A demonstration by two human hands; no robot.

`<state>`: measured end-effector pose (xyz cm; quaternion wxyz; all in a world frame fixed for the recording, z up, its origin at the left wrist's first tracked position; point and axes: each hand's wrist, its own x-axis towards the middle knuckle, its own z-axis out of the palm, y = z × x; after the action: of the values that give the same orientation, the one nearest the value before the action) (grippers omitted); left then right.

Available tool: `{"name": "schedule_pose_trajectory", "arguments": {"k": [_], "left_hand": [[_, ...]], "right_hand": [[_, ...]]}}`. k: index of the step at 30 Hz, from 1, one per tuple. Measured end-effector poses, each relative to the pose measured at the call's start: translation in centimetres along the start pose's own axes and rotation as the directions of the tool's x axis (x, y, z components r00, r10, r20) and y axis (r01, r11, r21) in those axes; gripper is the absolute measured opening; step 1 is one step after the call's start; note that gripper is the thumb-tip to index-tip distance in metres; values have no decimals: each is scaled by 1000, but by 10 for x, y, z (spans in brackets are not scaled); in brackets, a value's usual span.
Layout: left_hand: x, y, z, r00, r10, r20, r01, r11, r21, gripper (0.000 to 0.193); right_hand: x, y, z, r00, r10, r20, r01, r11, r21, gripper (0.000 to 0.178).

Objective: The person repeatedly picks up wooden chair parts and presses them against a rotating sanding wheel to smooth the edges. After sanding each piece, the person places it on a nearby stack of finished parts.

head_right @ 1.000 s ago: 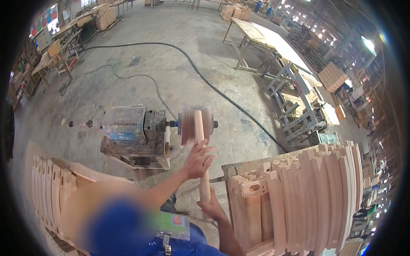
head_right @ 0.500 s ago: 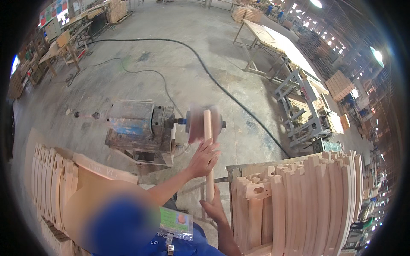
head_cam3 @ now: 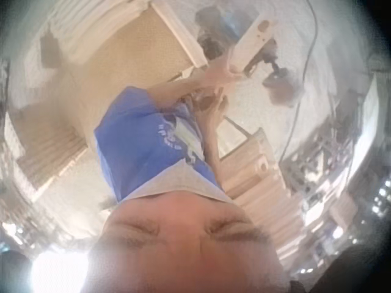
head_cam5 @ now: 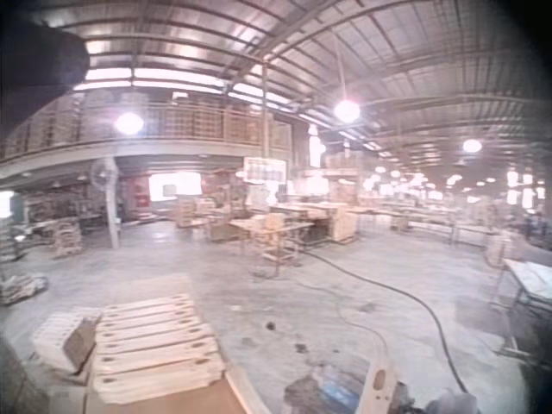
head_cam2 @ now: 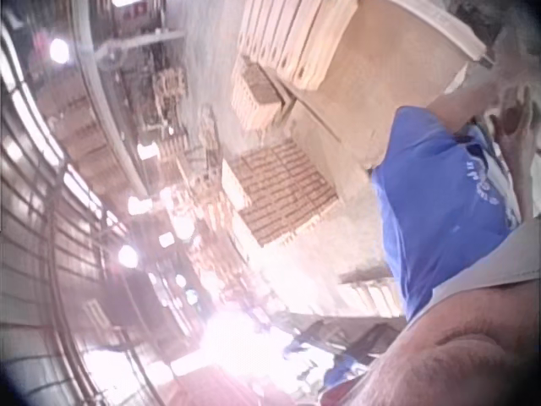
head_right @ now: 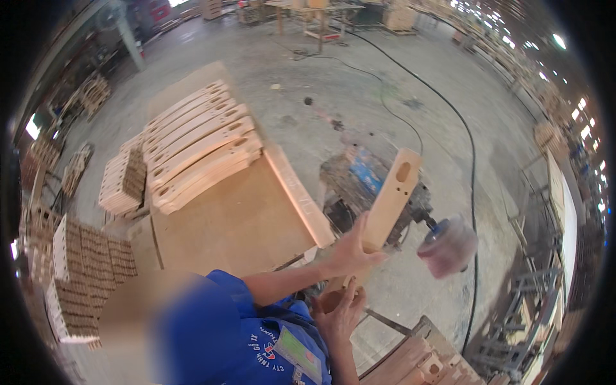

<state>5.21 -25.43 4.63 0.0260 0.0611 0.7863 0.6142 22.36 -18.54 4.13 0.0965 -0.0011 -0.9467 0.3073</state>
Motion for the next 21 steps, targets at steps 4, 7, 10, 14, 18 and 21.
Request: {"name": "schedule_pose_trajectory", "arguments": {"k": [4,7,10,14,18,21], "left_hand": [[-24,-36,-134,999,-12,-44,18,991,132,104],[-47,-99,-241,970,139,-202,-60,933,354,103],[-56,-99,-339,958,120,-260,103,703,704,99],[-59,-101,-437,963,-9,-270,240,490,838,92],[-46,-94,-479,937,56,-344,312,305,900,87],[-25,-104,-453,898,351,-265,202,206,957,72]], "right_hand": [[-5,9,1,948,-169,269,113,970,213,100],[-22,31,-3,892,-19,452,-104,964,245,96],[-55,81,-3,904,27,427,-66,995,78,90],[-89,111,-28,786,288,547,-271,956,-114,85],[-96,111,-36,738,369,565,-302,929,-212,83],[-101,102,-43,801,363,477,-352,929,-116,82]]}}
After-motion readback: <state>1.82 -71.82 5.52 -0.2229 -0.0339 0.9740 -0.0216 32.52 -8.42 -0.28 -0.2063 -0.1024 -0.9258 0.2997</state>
